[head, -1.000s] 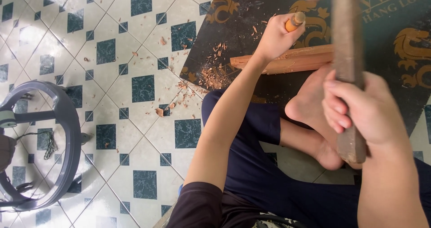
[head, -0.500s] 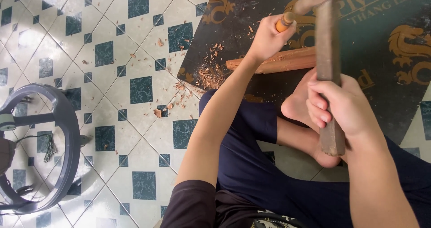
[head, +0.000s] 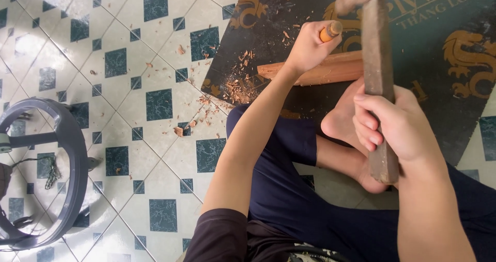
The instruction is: Carving a piece of wood using a hammer and a chisel while sitting on the floor and using feet for stabilization.
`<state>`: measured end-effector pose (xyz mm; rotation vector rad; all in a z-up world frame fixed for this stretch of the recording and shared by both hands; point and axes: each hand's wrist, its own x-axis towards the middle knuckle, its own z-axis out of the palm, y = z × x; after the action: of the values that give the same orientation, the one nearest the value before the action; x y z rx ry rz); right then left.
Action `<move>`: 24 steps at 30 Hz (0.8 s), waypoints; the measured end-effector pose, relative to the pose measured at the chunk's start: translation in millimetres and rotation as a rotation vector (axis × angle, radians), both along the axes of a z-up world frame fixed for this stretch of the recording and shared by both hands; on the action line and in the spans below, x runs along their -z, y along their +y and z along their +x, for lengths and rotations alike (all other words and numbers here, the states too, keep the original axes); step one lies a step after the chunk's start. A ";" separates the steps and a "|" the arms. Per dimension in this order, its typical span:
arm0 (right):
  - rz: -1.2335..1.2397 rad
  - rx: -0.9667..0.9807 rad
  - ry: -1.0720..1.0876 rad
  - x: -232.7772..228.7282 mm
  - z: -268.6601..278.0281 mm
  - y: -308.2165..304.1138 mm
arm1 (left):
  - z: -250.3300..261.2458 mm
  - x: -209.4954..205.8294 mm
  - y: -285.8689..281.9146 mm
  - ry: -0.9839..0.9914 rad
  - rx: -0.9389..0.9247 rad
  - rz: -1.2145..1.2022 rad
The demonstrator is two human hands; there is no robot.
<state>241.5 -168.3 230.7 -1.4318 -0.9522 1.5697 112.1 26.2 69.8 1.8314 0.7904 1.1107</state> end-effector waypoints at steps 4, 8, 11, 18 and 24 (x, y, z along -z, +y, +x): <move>0.015 0.082 0.087 6.9 -2.8 1.0 | 1.8 1.3 1.4 -0.022 0.013 0.059; -0.049 0.023 0.061 17.7 -1.6 0.0 | -2.7 -4.6 -1.2 -0.044 0.000 -0.015; -0.034 0.071 0.102 27.2 -0.6 -4.5 | -11.6 -7.8 -3.3 -0.064 -0.022 -0.049; -0.019 0.240 0.125 37.2 13.2 -13.7 | -52.0 -3.4 13.7 -0.284 -0.021 -0.140; -0.060 0.284 0.097 43.4 12.8 -20.1 | -89.0 -19.0 -4.7 -0.505 -0.234 -0.314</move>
<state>254.3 -188.4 187.3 -1.4478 -0.6188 1.4506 23.1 21.5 88.9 1.1493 0.8282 1.4297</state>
